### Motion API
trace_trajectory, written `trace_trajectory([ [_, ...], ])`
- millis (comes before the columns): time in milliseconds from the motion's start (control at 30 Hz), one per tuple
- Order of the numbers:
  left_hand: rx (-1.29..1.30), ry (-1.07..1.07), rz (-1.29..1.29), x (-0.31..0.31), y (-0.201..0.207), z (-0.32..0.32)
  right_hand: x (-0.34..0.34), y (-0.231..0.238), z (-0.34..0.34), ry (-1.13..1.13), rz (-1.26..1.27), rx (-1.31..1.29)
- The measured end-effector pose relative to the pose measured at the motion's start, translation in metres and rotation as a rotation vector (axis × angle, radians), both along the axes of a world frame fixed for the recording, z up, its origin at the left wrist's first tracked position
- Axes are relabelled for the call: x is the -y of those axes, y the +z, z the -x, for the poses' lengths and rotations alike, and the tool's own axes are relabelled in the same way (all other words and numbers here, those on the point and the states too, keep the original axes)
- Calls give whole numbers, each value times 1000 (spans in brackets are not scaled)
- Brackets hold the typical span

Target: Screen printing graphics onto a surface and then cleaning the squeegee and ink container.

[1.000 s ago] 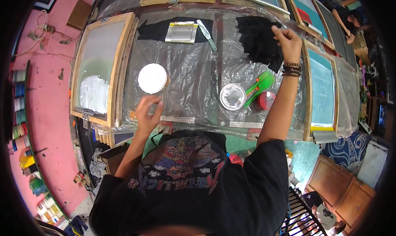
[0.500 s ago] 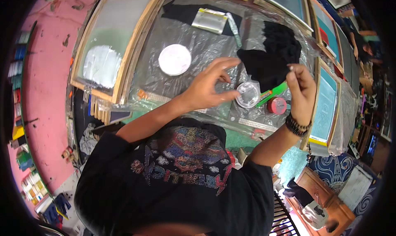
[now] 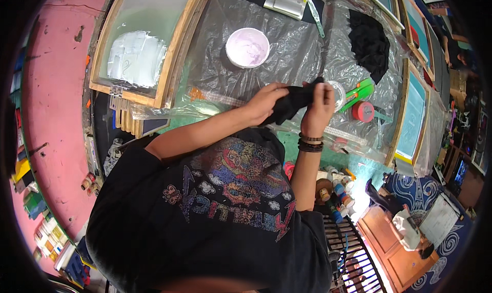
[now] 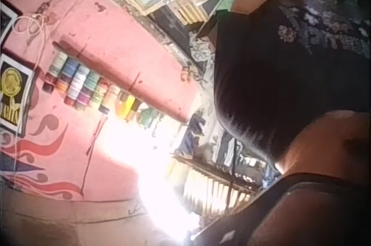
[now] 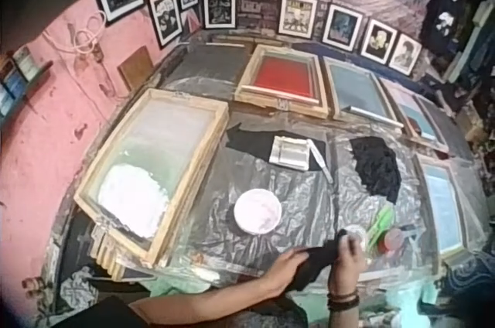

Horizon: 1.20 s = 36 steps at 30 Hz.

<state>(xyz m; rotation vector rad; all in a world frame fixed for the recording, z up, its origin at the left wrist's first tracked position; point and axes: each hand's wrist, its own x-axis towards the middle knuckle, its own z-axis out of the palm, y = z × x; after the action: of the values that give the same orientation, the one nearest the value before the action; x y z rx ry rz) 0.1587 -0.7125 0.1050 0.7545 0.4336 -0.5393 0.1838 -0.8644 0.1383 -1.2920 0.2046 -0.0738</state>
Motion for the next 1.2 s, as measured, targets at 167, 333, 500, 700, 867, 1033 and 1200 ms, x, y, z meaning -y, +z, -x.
trace_trajectory([
  [167, -154, 36, 112, -20, -27, 7, -24, -31, 44, 317, 616, 88],
  [333, 50, -251, -50, -49, -28, 16, -18, -56, 64, 135, 526, -109],
  [500, 343, -348, -432, -84, -23, 21, -29, -37, 69, 83, 134, -255],
  [700, 686, -373, -554, -93, -1, 32, -52, -51, 83, -18, -13, -257],
  [867, 705, -211, -698, -91, -3, 39, -72, -49, 95, 5, 117, -190],
  [1033, 862, -76, -771, -90, -4, 41, -73, -19, 108, 81, 190, -94],
  [1200, 720, -321, -933, -92, 8, 38, -70, 13, 112, -25, 756, 165],
])
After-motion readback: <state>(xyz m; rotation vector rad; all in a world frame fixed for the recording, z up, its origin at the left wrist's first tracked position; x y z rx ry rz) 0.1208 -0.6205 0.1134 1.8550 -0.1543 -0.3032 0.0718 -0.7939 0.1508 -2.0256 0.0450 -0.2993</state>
